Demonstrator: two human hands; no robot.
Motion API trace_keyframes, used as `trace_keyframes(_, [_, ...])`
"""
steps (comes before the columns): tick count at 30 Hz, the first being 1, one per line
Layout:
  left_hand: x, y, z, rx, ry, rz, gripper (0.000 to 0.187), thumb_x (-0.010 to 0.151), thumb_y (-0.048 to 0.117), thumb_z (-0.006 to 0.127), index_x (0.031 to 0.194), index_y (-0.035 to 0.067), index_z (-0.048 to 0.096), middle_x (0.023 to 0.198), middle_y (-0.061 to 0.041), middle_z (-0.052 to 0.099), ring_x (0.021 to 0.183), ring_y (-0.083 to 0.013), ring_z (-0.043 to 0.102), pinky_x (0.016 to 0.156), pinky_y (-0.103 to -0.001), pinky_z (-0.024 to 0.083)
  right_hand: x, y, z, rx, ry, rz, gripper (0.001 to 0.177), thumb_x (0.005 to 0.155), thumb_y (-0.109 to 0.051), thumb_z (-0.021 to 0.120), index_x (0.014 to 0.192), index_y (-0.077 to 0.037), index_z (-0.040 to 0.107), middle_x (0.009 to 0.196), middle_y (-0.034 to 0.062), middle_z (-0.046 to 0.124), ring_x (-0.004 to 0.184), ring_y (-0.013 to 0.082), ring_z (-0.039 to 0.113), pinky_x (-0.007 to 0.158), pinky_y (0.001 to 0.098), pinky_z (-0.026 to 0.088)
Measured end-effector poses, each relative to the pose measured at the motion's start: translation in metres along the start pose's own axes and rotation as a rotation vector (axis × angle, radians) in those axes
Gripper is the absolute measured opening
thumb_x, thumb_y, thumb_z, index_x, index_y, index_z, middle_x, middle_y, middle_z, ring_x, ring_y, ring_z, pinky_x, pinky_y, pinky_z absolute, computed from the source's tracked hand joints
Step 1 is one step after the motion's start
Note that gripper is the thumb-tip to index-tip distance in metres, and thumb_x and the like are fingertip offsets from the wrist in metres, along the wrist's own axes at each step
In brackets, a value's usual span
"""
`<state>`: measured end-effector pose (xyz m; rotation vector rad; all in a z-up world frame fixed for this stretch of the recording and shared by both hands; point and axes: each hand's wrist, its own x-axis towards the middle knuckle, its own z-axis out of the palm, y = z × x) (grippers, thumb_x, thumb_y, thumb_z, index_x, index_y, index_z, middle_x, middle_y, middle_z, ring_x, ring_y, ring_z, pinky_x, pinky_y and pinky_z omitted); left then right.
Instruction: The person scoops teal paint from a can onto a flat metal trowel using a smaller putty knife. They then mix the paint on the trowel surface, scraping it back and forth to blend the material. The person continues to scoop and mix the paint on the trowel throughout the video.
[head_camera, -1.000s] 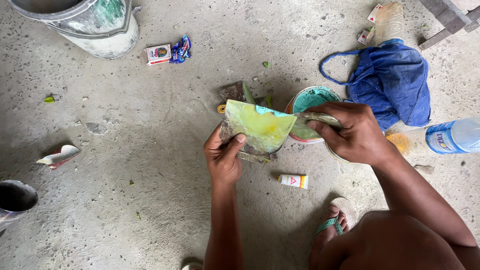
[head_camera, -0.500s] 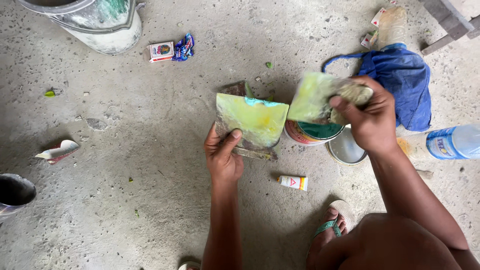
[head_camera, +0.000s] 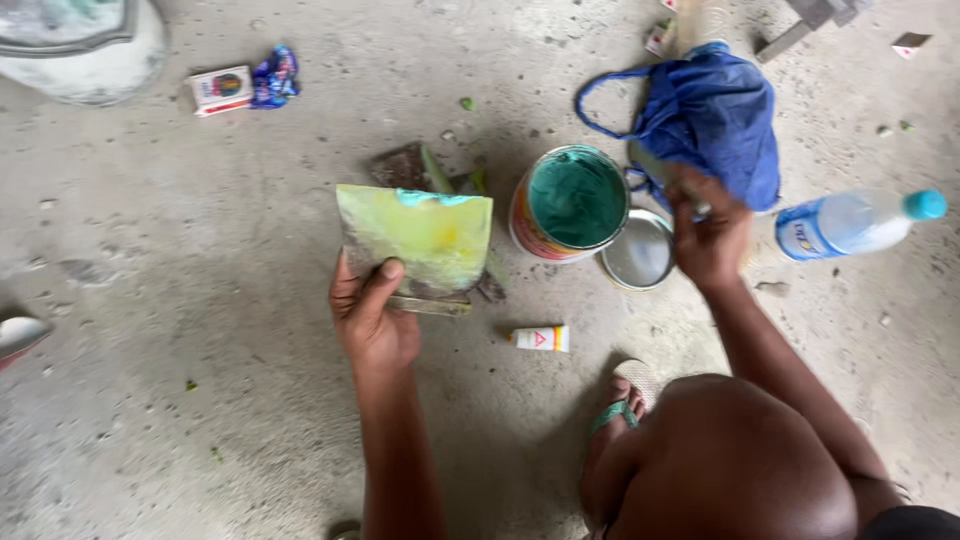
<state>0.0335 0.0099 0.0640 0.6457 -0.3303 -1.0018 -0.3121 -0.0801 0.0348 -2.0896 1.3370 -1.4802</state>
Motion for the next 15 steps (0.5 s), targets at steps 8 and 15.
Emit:
trace_keyframes(8, [0.009,-0.051,-0.061,0.026,-0.031,-0.017,0.043,0.076,-0.009,0.064,0.117,0.005,0.066,0.107,-0.015,0.072,0.104,-0.0243,0.07,0.092,-0.039,0.058,-0.088,0.057,0.015,-0.299,-0.104,-0.141,0.033,0.087,0.012,0.056,0.107,-0.004,0.076,0.103,0.016,0.073,0.1,0.0421,0.067,0.094,0.0505,0.051])
trace_keyframes(15, [-0.002,-0.042,-0.003,0.194,-0.047,0.071,0.042,0.074,0.002,0.071,0.116,0.004,0.065,0.107,-0.015,0.071,0.104,-0.0206,0.067,0.094,-0.04,0.054,-0.14,0.092,-0.029,0.094,0.315,0.576,0.02,0.101,0.0,0.053,0.087,-0.004,0.067,0.07,0.0075,0.062,0.063,0.0104,0.057,0.059,0.0279,0.046])
